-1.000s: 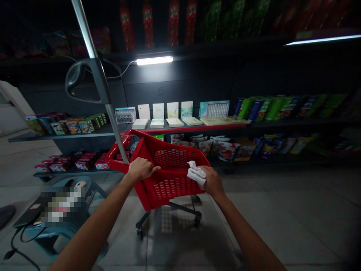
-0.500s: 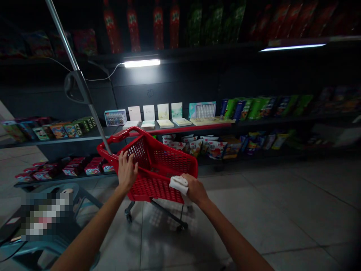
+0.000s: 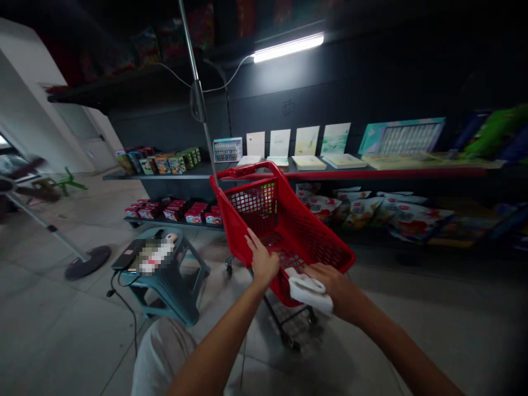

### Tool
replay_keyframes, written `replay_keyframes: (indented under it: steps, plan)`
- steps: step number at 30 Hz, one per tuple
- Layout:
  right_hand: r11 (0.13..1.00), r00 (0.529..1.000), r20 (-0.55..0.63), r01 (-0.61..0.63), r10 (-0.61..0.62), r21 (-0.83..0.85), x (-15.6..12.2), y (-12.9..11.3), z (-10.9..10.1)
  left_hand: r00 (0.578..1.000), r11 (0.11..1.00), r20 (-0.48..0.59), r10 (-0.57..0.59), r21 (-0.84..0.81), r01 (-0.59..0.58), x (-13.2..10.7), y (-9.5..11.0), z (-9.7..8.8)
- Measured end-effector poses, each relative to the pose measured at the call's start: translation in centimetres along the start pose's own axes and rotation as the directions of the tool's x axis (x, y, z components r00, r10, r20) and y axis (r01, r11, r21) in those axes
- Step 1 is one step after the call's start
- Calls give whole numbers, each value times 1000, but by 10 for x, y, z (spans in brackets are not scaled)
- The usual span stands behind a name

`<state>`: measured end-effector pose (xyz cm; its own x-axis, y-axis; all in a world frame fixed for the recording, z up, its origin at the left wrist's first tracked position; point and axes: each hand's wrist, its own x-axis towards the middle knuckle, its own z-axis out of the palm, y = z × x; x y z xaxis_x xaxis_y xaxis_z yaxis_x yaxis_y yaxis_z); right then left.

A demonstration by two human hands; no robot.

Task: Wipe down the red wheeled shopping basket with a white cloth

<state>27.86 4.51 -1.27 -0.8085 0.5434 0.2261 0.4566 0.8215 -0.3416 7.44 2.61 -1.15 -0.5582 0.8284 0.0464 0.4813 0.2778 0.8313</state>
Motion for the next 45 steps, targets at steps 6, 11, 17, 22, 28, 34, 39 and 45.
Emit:
replay_keyframes:
  steps: [6, 11, 17, 22, 28, 34, 39, 45]
  plan:
    - [997, 999, -36, -40, 38, -70, -3, 49, -15, 996, 995, 11, 84, -53, -83, 16, -27, -29]
    - [991, 985, -155, -88, 71, -105, -5, 78, -7, 993, 992, 49, 104, -81, -100, 26, -35, -40]
    - [989, 990, -104, -104, 93, -102, 1, 28, 4, 983, 978, 68, 171, -136, -160, 42, -49, -51]
    - [1000, 997, -72, -6, 6, 3, 16, -44, 25, 956, 956, 92, 279, -116, -269, 58, -61, -66]
    - [999, 986, -158, 42, -44, -20, 33, -90, 46, 972, 950, 181, 152, 245, -194, 68, -50, -87]
    - [992, 992, -16, 125, -124, 30, 11, -53, -3, 986, 872, 151, 68, 472, -132, 69, -29, -89]
    - [985, 992, -32, 125, -122, 121, -12, -20, -36, 996, 872, 87, 33, 484, -71, 65, -22, -80]
    - [997, 991, -118, 65, -69, -33, 2, -46, 6, 998, 880, 41, 53, 471, -66, 57, -14, -65]
